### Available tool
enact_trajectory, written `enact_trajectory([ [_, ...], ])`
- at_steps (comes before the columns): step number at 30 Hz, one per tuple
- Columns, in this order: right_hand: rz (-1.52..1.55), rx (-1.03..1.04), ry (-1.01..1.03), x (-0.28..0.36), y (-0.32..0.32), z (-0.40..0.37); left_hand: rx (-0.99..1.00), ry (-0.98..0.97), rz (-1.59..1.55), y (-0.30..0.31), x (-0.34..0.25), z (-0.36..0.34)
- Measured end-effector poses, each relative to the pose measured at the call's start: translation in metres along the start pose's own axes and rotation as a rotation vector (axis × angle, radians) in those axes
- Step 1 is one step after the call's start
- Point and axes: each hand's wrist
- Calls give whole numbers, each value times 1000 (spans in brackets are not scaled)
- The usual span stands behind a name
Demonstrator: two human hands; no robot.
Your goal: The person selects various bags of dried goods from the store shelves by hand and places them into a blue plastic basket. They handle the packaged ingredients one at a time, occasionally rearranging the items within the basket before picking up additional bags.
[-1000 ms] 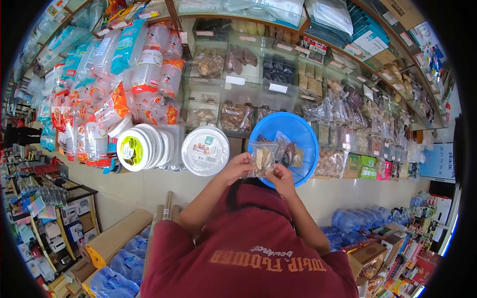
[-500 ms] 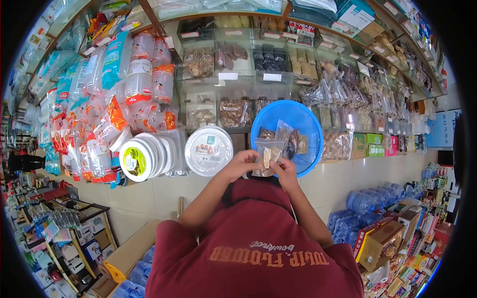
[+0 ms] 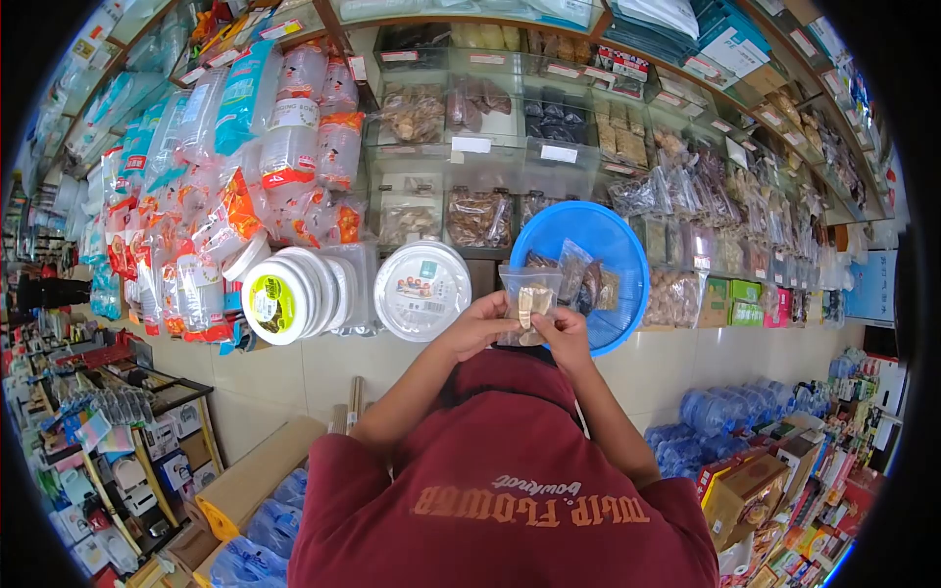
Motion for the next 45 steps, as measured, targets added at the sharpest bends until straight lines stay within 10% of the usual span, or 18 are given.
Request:
enact_trajectory([
  [6, -601, 17, 193, 2, 1, 14, -119, -53, 264, 18, 1, 6],
  [13, -441, -31, 75, -29, 26, 20, -802, -152, 162, 105, -34, 21],
  [25, -421, -38, 58, -28, 47, -6, -996, -276, -122, 264, -72, 72],
  [39, -536, -150, 147, -51, 65, -8, -457, -425, 666, 104, 43, 12],
  [41, -758, -191, 161, -46, 72, -6, -318, -96, 931, 72, 38, -4],
  [45, -834, -332, 128, -47, 105, 12, -36, -79, 1415, 71, 30, -4],
])
Point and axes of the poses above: each hand's wrist, its own z-axis towards the middle knuckle, its own y-axis out of the back of the hand, x = y × z, and after that the axes turned 1 degree about -y, right-handed
